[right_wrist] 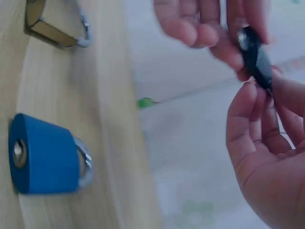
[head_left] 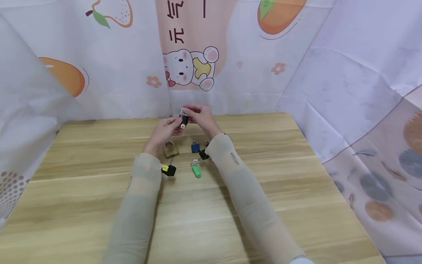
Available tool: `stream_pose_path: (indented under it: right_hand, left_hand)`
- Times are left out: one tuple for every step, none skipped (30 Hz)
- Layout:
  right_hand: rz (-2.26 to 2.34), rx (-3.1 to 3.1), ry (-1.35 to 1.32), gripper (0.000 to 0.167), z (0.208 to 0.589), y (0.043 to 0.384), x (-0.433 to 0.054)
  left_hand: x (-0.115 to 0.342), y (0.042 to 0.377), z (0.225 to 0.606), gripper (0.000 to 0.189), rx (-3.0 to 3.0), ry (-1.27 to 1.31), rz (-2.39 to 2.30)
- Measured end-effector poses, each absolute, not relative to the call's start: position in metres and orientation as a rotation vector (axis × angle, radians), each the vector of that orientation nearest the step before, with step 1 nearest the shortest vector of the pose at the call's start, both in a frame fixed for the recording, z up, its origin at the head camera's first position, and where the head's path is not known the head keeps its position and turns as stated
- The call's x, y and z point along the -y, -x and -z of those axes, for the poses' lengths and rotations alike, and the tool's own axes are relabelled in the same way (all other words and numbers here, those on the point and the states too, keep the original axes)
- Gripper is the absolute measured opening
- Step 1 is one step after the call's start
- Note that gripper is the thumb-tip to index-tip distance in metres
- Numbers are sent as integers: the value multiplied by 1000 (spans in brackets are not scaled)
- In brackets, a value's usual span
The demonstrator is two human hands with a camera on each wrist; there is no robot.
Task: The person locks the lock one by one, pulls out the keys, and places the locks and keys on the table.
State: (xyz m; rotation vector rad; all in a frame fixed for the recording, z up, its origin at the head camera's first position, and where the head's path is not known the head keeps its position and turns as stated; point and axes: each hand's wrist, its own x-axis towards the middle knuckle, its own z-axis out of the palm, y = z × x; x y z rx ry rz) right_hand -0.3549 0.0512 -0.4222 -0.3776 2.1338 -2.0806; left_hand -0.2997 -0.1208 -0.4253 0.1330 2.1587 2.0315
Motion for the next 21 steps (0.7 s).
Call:
stream_pose_path:
  right_hand:
    - [2092,-2139,377,39,421,352,-54]
    - [2102,-2146,388,38,420,349,-56]
    - [2111,-2155,398,36,419,347,-58]
    - [2121,-2161,408,35,418,344,-60]
    - [2125,-2173,425,33,417,342,-62]
    - [2129,-2187,437,31,416,340,-64]
    - [2136,-2194,444,31,415,338,-65]
    - [2141,-2203,454,31,414,337,-67]
    - [2148,-2208,456,30,413,336,-69]
    - [2156,-2212,461,31,413,335,-70]
    - [2164,-2214,465,31,412,334,-71]
    - [2177,-2213,469,31,412,333,-73]
    - [2190,-2209,476,31,412,333,-74]
    - [2197,-2211,486,30,412,332,-75]
    - [2204,-2209,490,29,413,332,-75]
    - [2207,-2212,497,28,413,332,-76]
    - [2207,-2217,499,27,414,332,-77]
    - [2205,-2220,504,27,415,332,-78]
    - [2202,-2225,513,27,417,332,-78]
    - [2193,-2235,521,28,418,332,-79]
    - [2185,-2244,532,30,419,332,-79]
  left_hand:
    - [118,298,425,43,-2147,-129,-2056]
    - [116,297,426,42,-2139,-137,-2073]
    - [114,296,426,42,-2135,-151,-2083]
    - [112,294,426,41,-2139,-167,-2088]
    - [111,293,426,40,-2150,-184,-2087]
    - [110,292,426,39,-2160,-198,-2088]
    - [108,291,426,39,-2171,-217,-2089]
    - [107,291,426,38,-2174,-231,-2093]
    - [106,291,426,37,-2181,-240,-2097]
    - [105,291,425,37,-2188,-251,-2100]
    - [103,291,425,36,-2193,-260,-2105]
    - [102,291,425,35,-2193,-267,-2112]
    - [100,291,425,35,-2195,-274,-2117]
    - [99,291,424,34,-2196,-280,-2117]
    - [98,291,424,34,-2198,-280,-2116]
    - [97,291,424,34,-2198,-275,-2115]
    - [96,291,425,34,-2196,-269,-2112]
    - [95,290,425,34,-2195,-257,-2107]
    - [94,291,426,34,-2193,-245,-2104]
    - [93,291,427,35,-2193,-231,-2099]
    - [93,291,428,35,-2190,-217,-2098]
